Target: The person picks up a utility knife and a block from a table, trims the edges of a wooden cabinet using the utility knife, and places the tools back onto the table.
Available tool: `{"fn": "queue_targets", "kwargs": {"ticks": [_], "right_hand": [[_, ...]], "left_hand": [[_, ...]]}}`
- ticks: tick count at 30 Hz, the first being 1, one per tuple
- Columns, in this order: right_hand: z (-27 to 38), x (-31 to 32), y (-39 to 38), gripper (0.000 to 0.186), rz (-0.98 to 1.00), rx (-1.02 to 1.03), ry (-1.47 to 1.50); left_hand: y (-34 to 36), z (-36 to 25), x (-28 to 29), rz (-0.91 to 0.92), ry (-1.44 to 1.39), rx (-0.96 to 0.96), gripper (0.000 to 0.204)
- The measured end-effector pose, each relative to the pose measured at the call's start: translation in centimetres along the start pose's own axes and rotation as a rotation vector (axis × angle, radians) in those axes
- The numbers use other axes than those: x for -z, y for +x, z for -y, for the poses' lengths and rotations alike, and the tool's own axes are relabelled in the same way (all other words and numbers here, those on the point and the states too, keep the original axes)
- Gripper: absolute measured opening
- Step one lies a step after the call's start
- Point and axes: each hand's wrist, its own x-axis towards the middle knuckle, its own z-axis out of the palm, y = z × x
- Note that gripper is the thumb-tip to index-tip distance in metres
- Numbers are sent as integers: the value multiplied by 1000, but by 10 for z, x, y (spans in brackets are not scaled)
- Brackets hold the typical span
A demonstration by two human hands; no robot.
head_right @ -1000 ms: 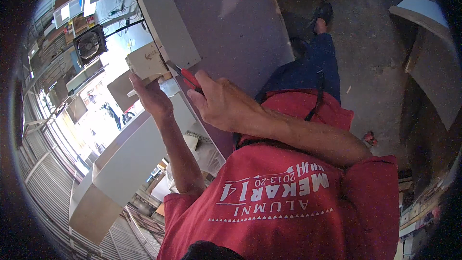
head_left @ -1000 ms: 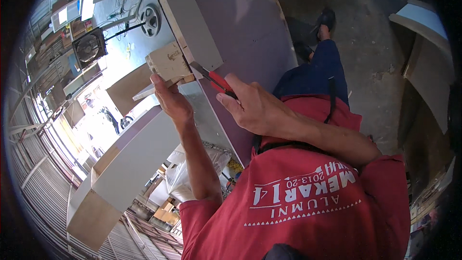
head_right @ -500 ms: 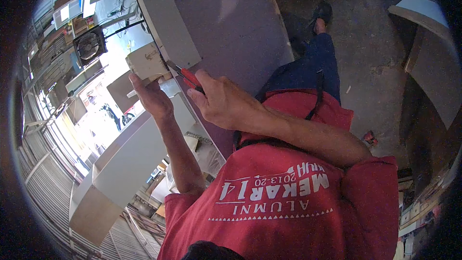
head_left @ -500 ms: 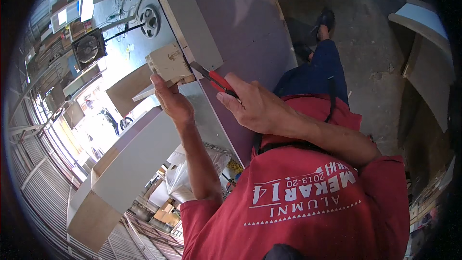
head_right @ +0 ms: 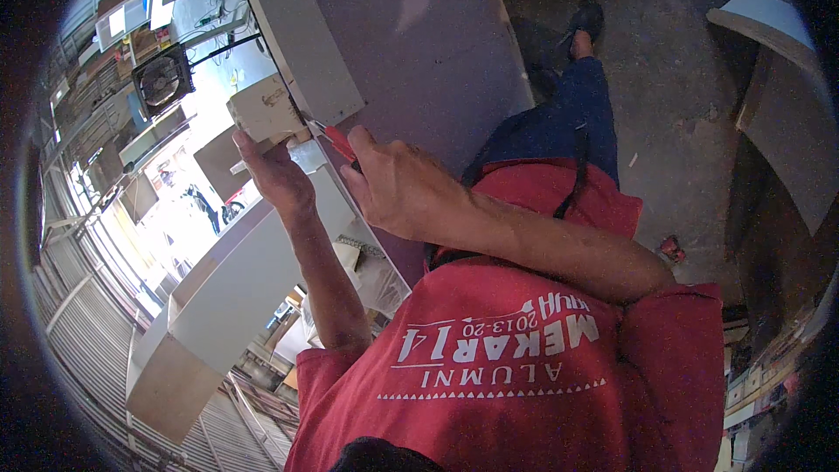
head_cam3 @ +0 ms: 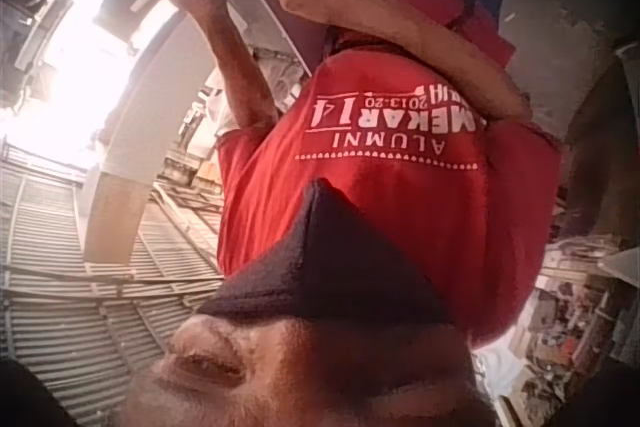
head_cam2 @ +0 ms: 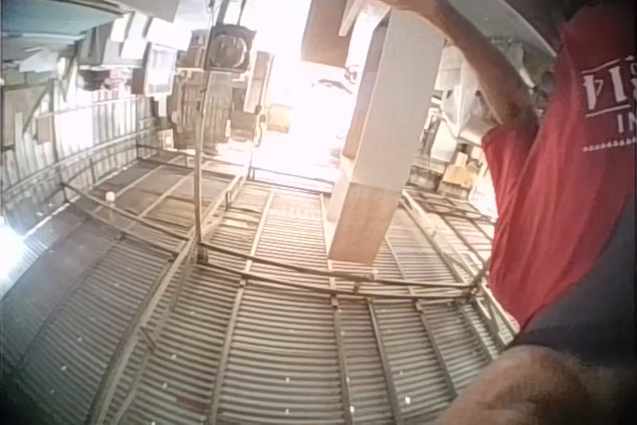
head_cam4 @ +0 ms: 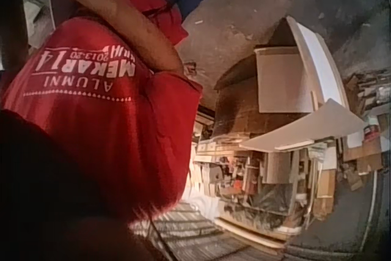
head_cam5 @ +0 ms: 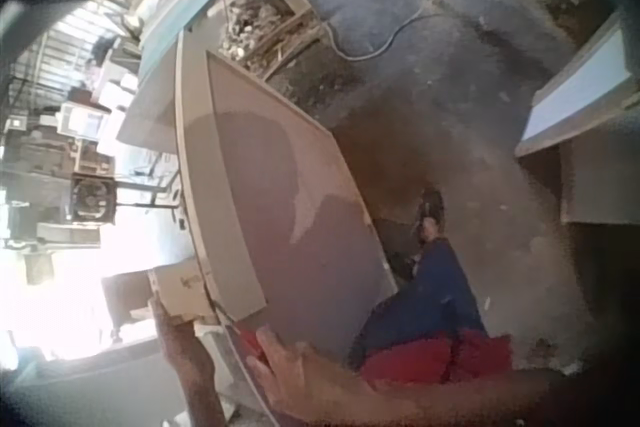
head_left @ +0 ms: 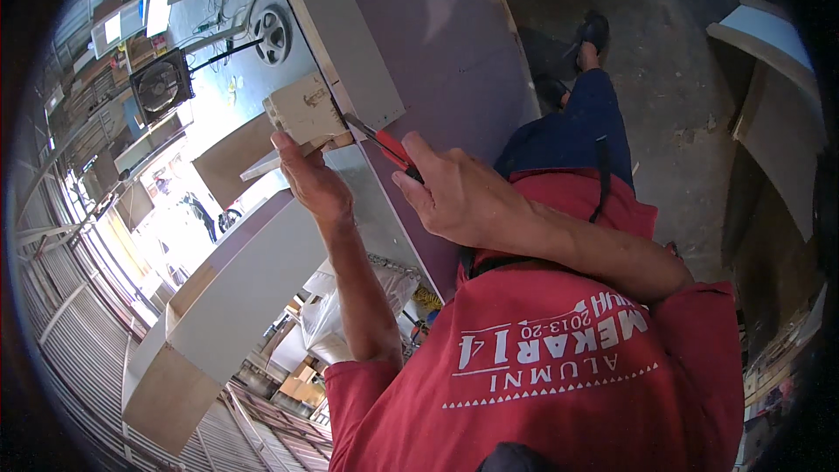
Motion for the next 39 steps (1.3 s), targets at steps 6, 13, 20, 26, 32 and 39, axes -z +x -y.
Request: {"fn": "queue_targets", "kwargs": {"ticks": [6,13,20,26,32,39], "right_hand": [[1,2,0,27,62,-70,41],[-1,0,-1,32,76,-87,24],[-7,1,-1,26,91,-140,131],[0,14,-3,33,124,-177,152],[-16,6,1,30,68,-127,326],[3,17,7,31,45,-173,168]], "left_hand": [[-3,2,-2,-72,-17,-1,64],[-2,4,0,-49,-61,-2,64],[0,-2,3,-19,-5,39,62],[1,-7,6,17,-37,76,60],[3,-8,1,-18,-50,50,58],[18,-5,18,66,-45,123,56]]}}
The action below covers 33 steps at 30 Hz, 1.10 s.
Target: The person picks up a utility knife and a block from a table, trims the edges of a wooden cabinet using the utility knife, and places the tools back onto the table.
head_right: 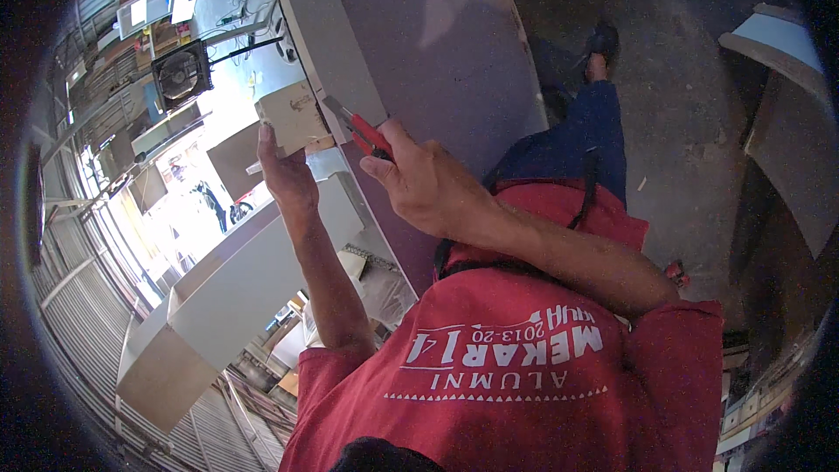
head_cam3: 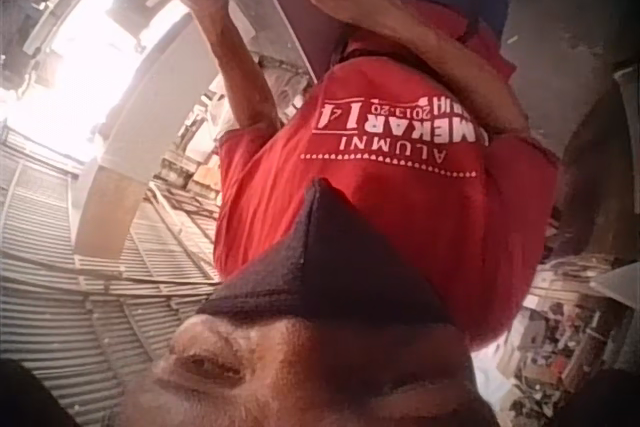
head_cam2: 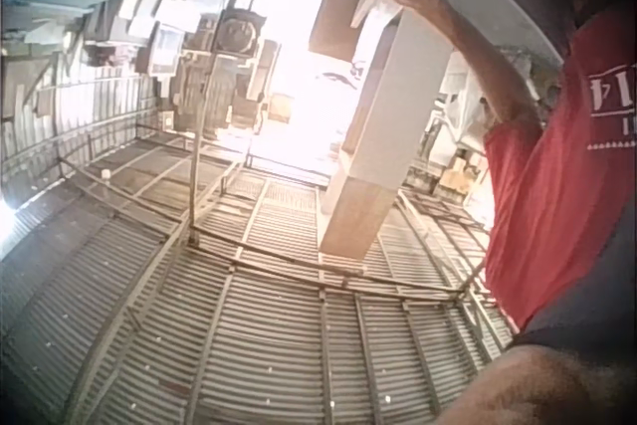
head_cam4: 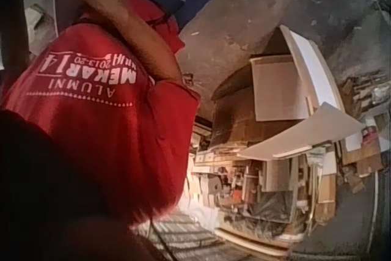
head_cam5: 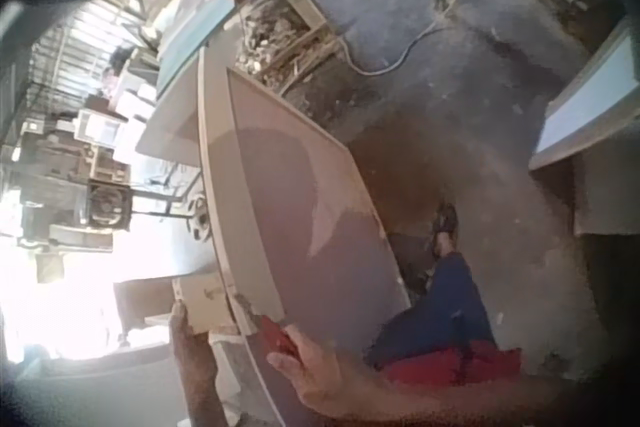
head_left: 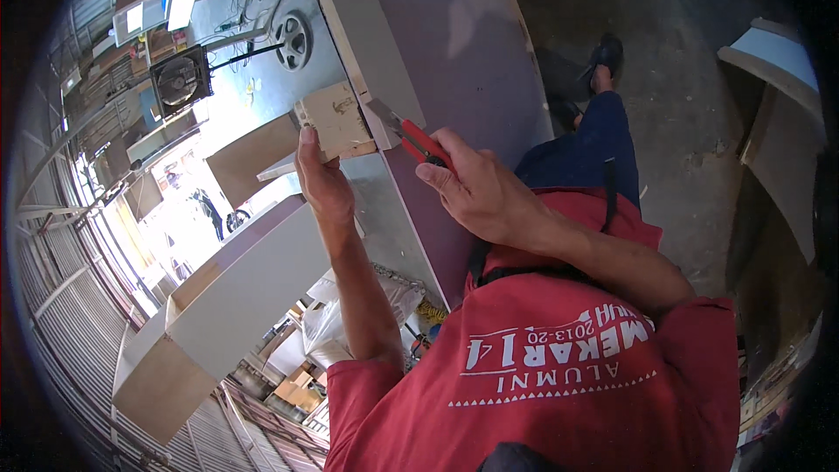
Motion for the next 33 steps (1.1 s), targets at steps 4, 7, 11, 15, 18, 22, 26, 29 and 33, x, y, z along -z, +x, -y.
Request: {"fn": "queue_targets", "kwargs": {"ticks": [4,7,11,15,18,22,26,29,33], "right_hand": [[7,-3,4,32,-24,10,-27],[6,-5,6,34,-30,42,-8],[6,-5,7,35,-17,44,-15],[6,-7,9,35,-23,29,-4],[4,-8,10,34,-37,52,-4],[6,-6,9,34,-5,30,-27],[5,-16,11,33,-36,61,-62],[0,-23,12,32,-58,104,-76],[-8,-33,11,31,-70,109,-1]], "left_hand": [[4,-4,-1,17,6,17,53],[3,-6,-6,1,6,8,53],[2,-3,-4,18,2,-1,52],[2,-1,-4,-60,-57,-29,50],[4,6,5,-49,-39,-9,51],[6,3,6,32,-14,-9,55],[-1,-7,-8,61,-17,-50,50],[-3,-8,-11,22,16,-53,53],[-5,-4,-7,31,33,-50,59]]}}
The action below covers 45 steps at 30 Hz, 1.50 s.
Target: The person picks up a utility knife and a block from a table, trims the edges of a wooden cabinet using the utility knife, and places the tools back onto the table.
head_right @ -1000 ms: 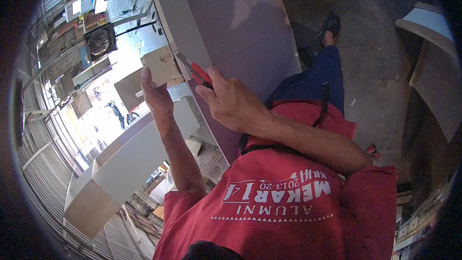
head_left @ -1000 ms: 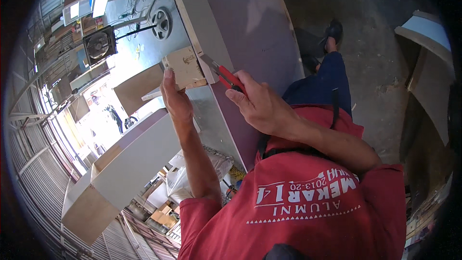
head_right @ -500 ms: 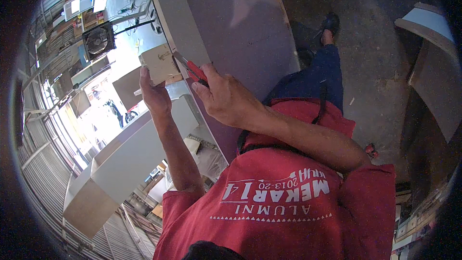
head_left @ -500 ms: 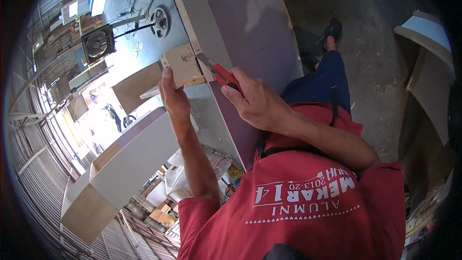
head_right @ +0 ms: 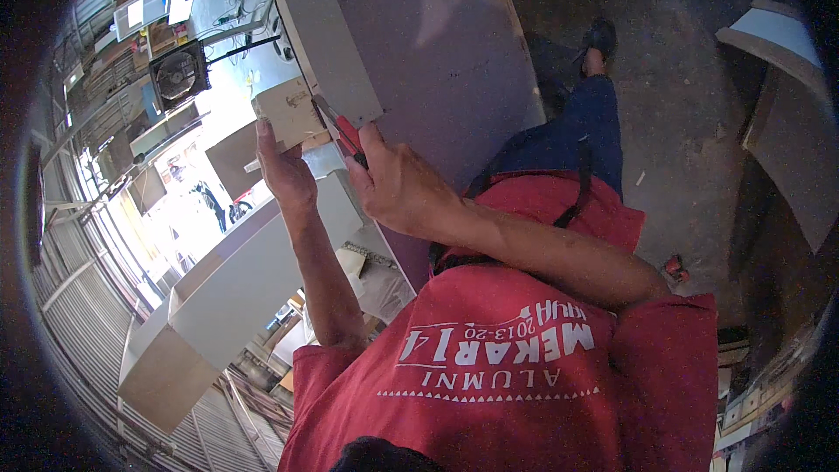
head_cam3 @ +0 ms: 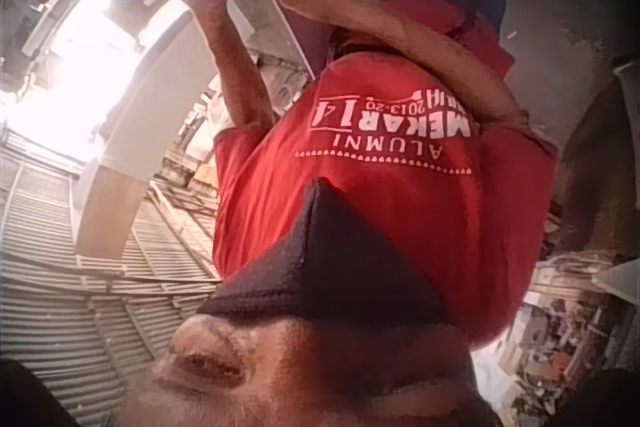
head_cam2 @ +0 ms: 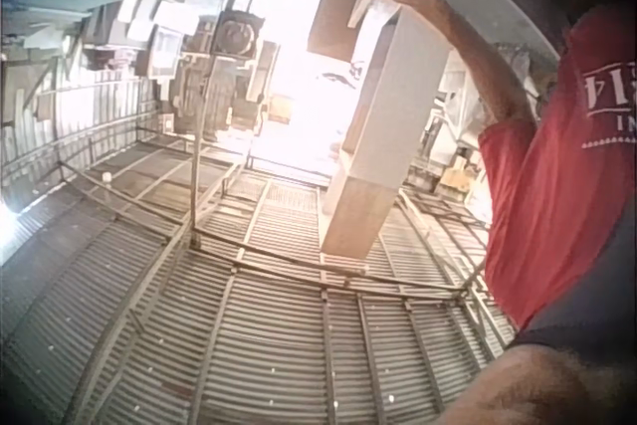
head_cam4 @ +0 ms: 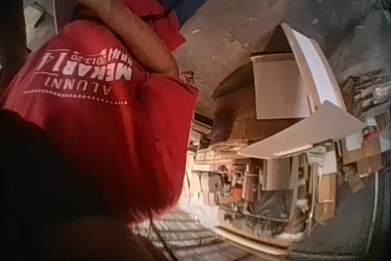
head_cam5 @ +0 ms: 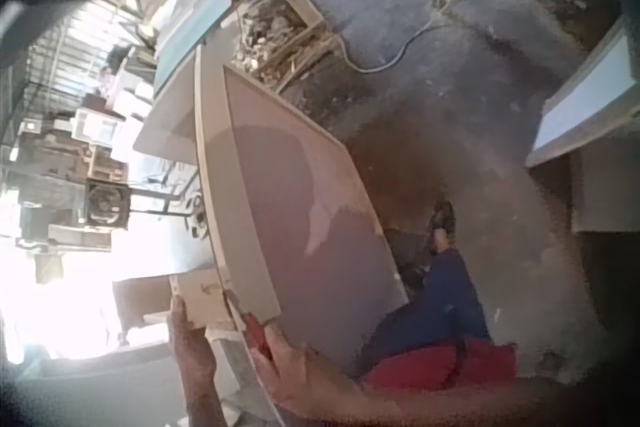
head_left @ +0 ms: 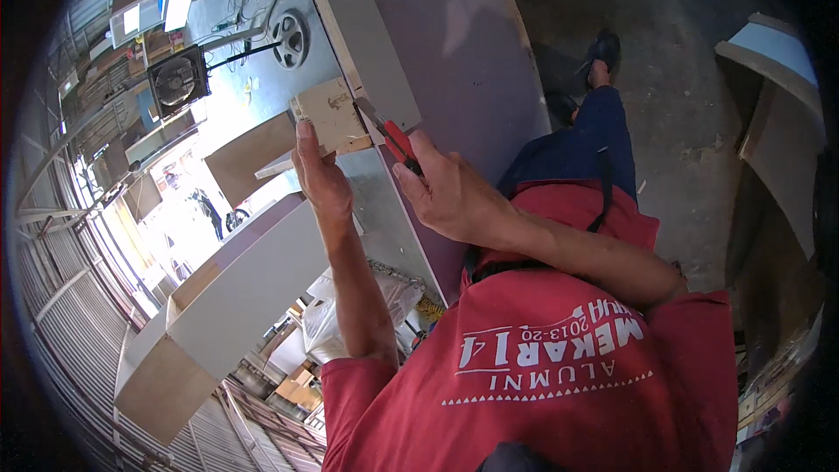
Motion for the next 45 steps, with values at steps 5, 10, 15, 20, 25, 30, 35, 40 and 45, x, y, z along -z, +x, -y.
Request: {"fn": "queue_targets", "kwargs": {"ticks": [5,10,15,20,25,30,35,40,45], "right_hand": [[-8,-13,-5,31,-26,-1,10],[-13,-19,-15,32,-48,31,-7],[-14,-18,-14,31,-31,24,-11],[-13,-18,-14,31,-31,34,9],[-11,-16,-15,30,-9,-11,9],[-10,-18,-19,29,-15,-6,-48],[-14,-20,-24,28,-9,-4,-4],[-19,-24,-27,34,-39,15,40],[-13,-19,-28,33,9,-54,14]], "left_hand": [[-1,-2,-1,5,19,18,60],[-7,-9,-10,-28,56,23,60],[-6,-10,-11,-12,73,-8,61],[-3,-4,-10,-27,65,-17,66],[-7,-10,-15,-61,75,-4,70],[-5,2,-6,-57,122,-52,67],[-4,4,0,0,212,-85,61],[-5,0,-6,-82,155,-12,61],[-5,-3,-10,-98,122,-3,66]]}}
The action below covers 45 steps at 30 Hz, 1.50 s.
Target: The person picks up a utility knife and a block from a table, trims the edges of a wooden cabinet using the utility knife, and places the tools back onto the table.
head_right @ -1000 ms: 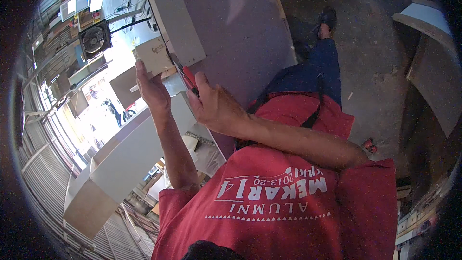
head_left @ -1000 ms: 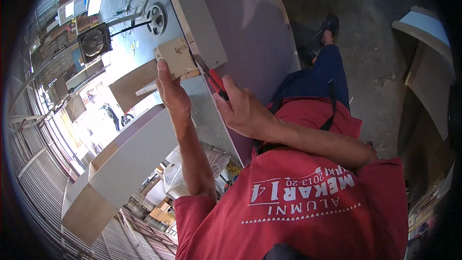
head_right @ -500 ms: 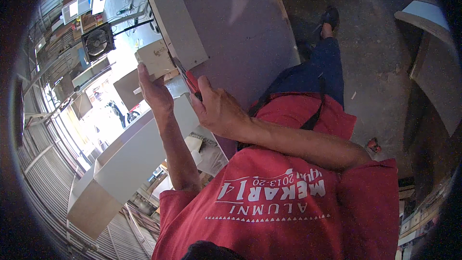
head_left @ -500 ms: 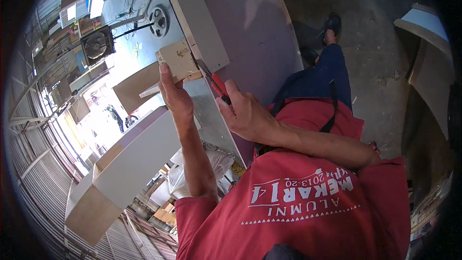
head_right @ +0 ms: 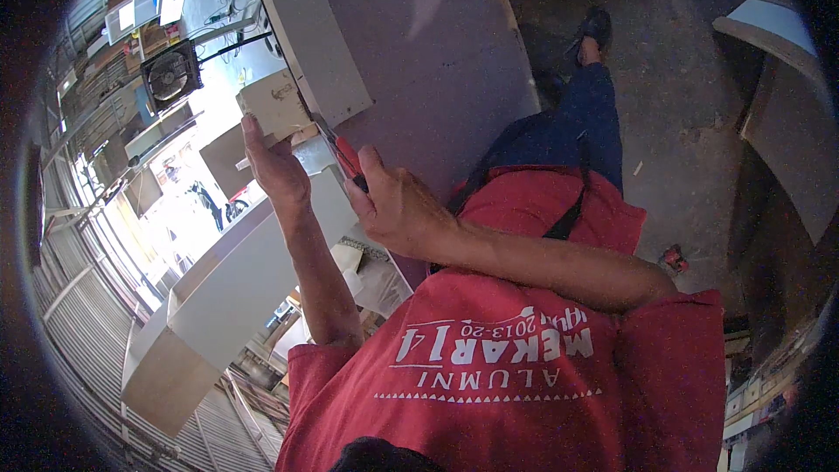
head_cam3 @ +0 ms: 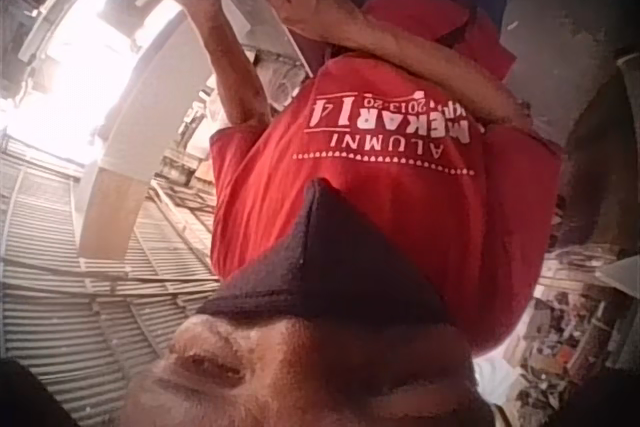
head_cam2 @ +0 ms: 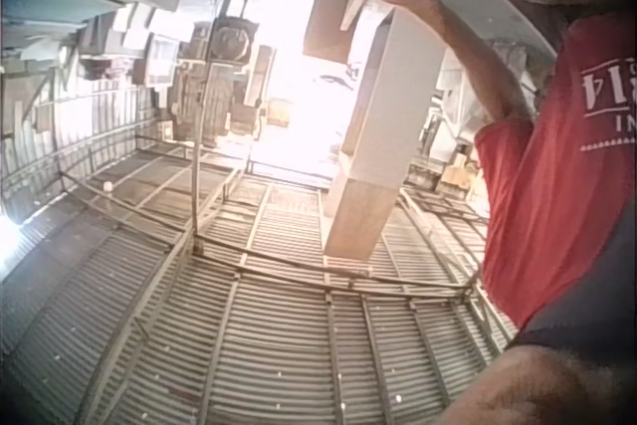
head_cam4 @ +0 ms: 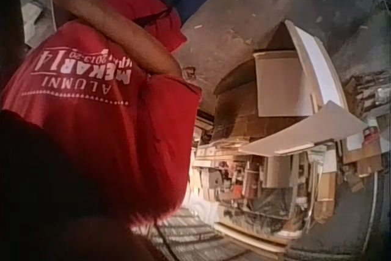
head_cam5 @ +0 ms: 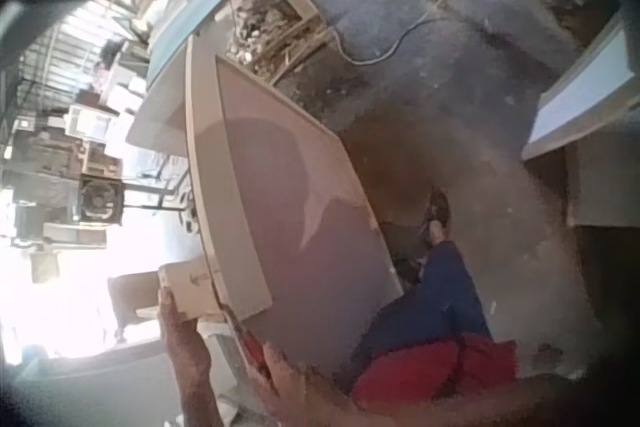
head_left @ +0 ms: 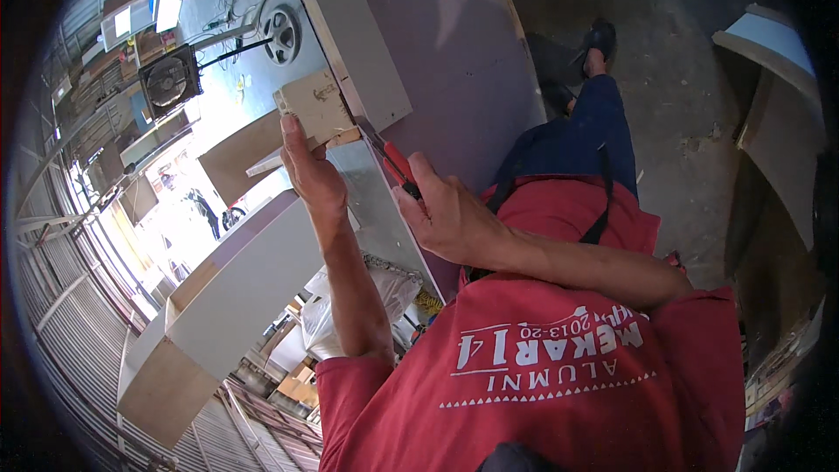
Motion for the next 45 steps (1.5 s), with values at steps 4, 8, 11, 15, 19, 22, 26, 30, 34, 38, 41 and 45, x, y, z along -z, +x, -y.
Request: {"fn": "queue_targets", "kwargs": {"ticks": [4,8,11,15,19,22,26,30,34,38,41,45], "right_hand": [[-7,-2,-2,33,-21,21,7],[-4,2,-2,32,22,-24,35],[-14,-3,-15,27,35,0,42],[-9,4,-12,21,-25,110,55],[5,19,11,29,-48,61,129],[5,17,16,29,-49,41,95],[6,15,21,26,-61,39,41],[10,16,23,27,-25,-5,46],[14,13,21,28,-49,-3,47],[15,11,23,28,-54,4,70],[12,11,24,28,-60,46,77],[13,13,23,28,-33,17,99]], "left_hand": [[-1,-7,-1,64,7,-6,67],[1,0,1,52,-23,-12,67],[0,-2,0,58,-7,-11,67],[0,-3,-1,41,-24,-2,65],[-2,-2,-2,26,-35,0,66],[-3,-4,-2,12,-36,38,68],[-3,-4,-2,23,-53,30,68],[-2,-4,-3,41,-61,19,68],[-2,-3,-2,31,-63,25,68],[-4,-5,-2,30,-46,39,68],[-3,-3,-1,59,-56,22,67],[-3,-1,-1,41,-54,9,65]]}}
